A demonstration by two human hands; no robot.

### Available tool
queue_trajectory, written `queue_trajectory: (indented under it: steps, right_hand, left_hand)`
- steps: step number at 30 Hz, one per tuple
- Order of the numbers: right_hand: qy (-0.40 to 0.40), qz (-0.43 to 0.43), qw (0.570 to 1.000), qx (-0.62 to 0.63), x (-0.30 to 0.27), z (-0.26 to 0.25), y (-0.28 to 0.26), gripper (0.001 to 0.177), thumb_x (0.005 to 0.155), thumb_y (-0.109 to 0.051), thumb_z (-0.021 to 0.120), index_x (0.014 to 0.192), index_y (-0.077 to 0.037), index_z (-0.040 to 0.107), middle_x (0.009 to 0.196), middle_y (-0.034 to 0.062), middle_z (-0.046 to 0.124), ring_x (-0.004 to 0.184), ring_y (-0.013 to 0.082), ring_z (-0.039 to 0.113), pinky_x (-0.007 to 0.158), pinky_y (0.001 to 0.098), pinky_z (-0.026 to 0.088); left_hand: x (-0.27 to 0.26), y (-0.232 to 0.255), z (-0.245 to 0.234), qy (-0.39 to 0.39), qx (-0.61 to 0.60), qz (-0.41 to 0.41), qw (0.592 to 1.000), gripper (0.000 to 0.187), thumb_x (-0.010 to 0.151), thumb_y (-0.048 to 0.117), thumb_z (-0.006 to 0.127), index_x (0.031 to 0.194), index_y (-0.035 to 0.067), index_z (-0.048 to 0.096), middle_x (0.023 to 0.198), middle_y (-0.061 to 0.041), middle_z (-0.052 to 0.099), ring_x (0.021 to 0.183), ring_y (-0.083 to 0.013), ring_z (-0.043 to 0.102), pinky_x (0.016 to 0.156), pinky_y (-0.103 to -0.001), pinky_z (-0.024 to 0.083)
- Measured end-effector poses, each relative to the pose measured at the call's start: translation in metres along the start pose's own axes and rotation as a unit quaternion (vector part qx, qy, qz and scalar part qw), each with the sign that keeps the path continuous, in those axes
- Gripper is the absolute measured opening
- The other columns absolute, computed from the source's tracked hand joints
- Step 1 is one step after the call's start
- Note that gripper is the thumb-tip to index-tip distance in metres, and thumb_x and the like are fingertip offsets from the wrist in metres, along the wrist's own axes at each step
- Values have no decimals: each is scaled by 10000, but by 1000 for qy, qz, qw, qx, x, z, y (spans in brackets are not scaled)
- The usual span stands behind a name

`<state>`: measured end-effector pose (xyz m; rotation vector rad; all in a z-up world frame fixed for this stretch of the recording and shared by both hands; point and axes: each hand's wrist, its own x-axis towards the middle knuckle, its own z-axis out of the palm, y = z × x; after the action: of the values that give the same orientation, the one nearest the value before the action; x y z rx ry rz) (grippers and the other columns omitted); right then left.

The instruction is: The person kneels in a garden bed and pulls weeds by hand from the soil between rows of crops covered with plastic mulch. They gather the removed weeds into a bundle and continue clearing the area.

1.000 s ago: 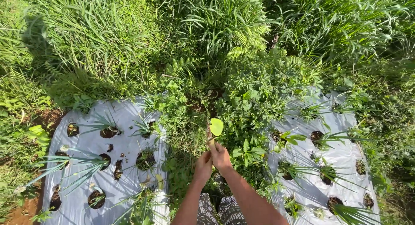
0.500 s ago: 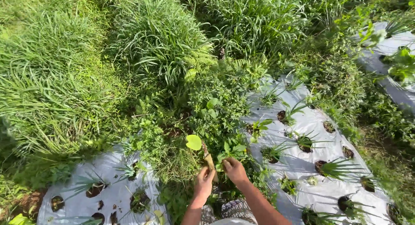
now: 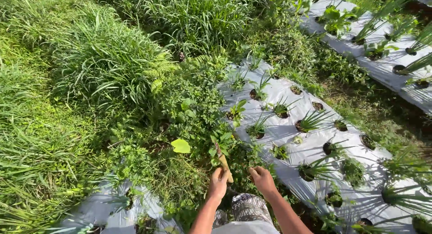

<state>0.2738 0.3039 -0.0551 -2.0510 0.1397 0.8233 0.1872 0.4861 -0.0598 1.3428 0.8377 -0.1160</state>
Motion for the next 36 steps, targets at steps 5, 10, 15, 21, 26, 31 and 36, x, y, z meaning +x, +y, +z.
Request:
queue_trajectory:
  steps: [5,10,15,21,26,31,36]
  right_hand:
    - [50,28,997,44,-35,-17,24,291,1059,-379,581,1010,-119,701,710,60,559,597,179,443,634,427,399]
    - [92,99,985,105,-79,-34,30,320,1097,-209,466,1294,-103,696,824,113,626,623,202,473,661,427,437]
    - [154,122,970,144,-106,-42,55,310,1066,-215,542,1277,-90,733,1104,76,767,652,180,561,673,349,478]
    - [199,125,954,187,-124,-40,102,262,1035,-297,562,1112,-107,725,853,62,659,681,172,515,669,353,416]
    - [235,138,934,231,-157,-50,139,214,1063,-298,549,1000,-139,677,800,29,588,697,164,487,740,392,451]
    - [279,188,908,250,-194,-68,199,272,1054,-335,524,1149,-141,691,922,44,655,767,195,554,767,432,456]
    - [342,235,859,300,-251,-74,224,348,1035,-326,562,1235,-91,725,1026,65,726,853,187,638,821,398,518]
  left_hand:
    - [-6,-12,16,-41,70,-13,997,244,995,272,643,1177,130,721,1141,-20,780,984,-163,719,872,-320,574]
    - [-21,-5,34,-122,82,-31,989,183,1040,249,592,1138,118,673,1113,-38,730,967,-181,678,902,-332,556]
    - [-25,-2,55,-180,147,-25,972,192,1027,259,589,1145,130,670,1111,-29,743,969,-171,667,877,-330,500]
    - [-46,20,89,-234,225,-50,944,266,1053,230,548,1261,103,656,1280,-76,740,1142,-214,703,1025,-360,541]
    - [-43,-8,135,-270,206,-53,939,329,1026,214,582,1305,49,631,1231,-125,761,1102,-242,719,999,-373,540]
    - [-50,-42,194,-340,205,-31,917,185,1035,189,595,1154,59,651,1063,-96,751,933,-206,692,878,-345,522]
    - [-73,-59,245,-390,237,-50,888,260,1028,185,598,1251,55,632,1167,-116,742,992,-229,705,903,-371,566]
